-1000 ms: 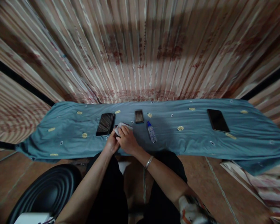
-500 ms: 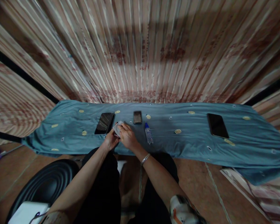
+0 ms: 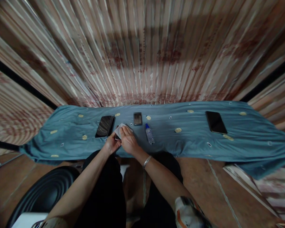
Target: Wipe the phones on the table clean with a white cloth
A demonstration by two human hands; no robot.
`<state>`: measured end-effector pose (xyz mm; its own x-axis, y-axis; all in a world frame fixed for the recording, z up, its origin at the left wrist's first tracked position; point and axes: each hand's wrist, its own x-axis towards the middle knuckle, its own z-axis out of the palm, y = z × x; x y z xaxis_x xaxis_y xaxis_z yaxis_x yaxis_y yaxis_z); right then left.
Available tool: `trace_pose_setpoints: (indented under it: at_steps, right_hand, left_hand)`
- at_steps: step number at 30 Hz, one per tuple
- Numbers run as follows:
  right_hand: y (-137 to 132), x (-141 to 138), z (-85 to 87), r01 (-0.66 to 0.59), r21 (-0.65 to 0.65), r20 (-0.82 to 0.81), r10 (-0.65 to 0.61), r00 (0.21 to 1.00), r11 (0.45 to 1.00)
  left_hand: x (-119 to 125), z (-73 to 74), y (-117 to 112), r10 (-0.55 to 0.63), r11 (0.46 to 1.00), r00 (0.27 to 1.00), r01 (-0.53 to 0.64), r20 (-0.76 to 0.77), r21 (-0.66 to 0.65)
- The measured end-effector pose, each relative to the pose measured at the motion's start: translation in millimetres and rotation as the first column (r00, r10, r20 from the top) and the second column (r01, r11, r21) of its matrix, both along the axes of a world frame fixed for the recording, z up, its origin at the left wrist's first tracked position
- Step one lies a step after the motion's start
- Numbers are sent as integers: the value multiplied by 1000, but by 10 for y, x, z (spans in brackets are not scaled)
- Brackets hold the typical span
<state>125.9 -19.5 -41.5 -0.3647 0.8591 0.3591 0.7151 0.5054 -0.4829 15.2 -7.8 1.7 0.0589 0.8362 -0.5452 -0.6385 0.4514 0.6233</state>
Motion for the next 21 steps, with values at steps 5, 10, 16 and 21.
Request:
trace_pose_setpoints:
  at_steps: [5,10,16,21]
  right_hand:
    - [-105,-82,7,-49,41,-2,49,999,998]
    - [48,33,35,18,65,-75,-13,997,998]
    - [94,-10,-29,16,52,-86,-11,996,999]
    - [61,-70,17,-35,8,5,35,999,999]
  left_hand:
    - [-15,-84,71,66,998,997,-66,45,-2]
    - [34,-104,38,-47,998,999,47,-13,-36]
    - [85,-70,32,79,996,997,-79,2,-28]
    - [99,-105,79,129,991,990,-127,53,-32]
